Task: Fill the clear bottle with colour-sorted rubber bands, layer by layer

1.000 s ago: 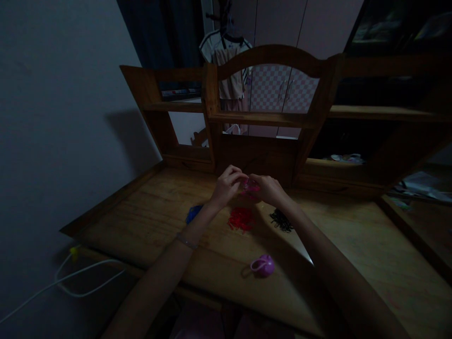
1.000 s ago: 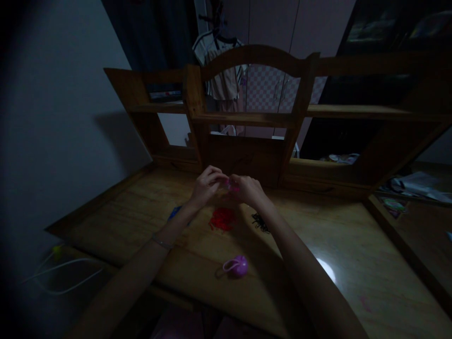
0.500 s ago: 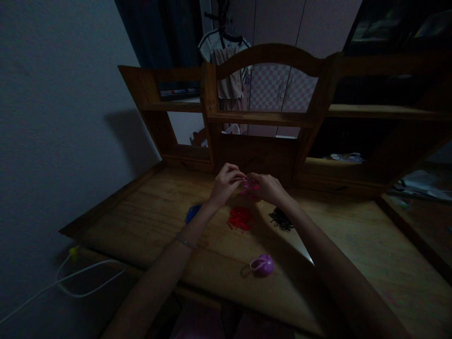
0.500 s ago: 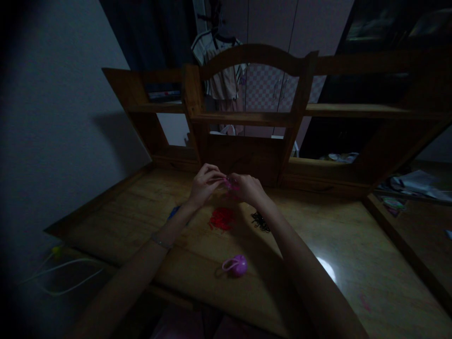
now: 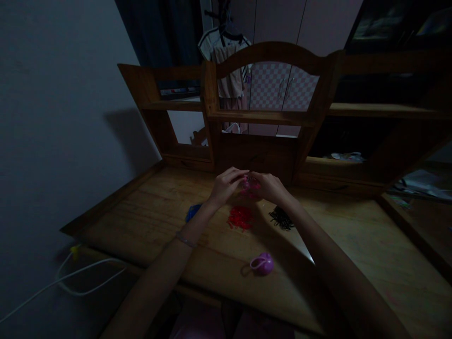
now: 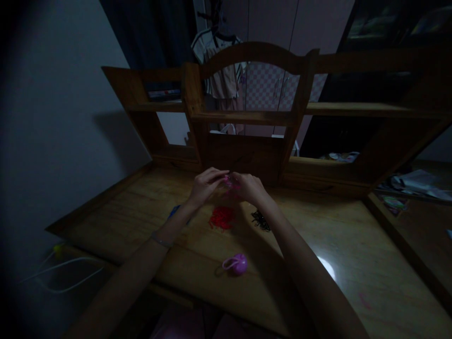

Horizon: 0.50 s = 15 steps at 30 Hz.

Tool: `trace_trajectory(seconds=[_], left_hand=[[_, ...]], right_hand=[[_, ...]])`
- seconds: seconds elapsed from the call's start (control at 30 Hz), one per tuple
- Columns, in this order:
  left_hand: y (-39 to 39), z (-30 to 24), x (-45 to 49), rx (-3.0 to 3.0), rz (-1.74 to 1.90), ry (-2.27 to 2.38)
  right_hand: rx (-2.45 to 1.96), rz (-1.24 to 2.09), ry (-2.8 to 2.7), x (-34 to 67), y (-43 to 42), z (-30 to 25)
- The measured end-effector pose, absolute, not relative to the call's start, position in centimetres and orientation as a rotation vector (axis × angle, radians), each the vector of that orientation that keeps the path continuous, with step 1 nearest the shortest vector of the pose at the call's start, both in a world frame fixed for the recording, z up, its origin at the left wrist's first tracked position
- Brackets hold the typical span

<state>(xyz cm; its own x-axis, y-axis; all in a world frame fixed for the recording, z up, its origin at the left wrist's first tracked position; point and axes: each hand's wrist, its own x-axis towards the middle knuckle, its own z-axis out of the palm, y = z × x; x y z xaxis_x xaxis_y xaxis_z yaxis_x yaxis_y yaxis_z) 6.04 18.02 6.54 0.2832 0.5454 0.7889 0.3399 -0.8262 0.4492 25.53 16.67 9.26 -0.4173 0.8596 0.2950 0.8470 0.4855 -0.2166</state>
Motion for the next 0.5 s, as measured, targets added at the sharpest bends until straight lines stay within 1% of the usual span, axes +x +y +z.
trace_trajectory(seconds=[0.2, 0.33, 0.43, 0.5], left_hand=[[17.80, 6.50, 6.30, 2.367, 1.503, 0.791], [17.30, 6.90, 6.55, 2.220, 1.593, 0.786], [17.54, 7.20, 6.22, 2.118, 1.744, 0.909], [18.14, 6.98, 5.77, 2.130, 1.765, 1.070]], right_hand=[[-1.436, 0.036, -2.375, 25.71, 16.80, 9.21], [-1.445, 0.045, -2.388, 25.67, 16.69, 9.46], [-1.463, 0.056, -2.394, 25.73, 16.59, 9.77], [-1.461, 0.067, -2.380, 25.92, 16.55, 9.97]])
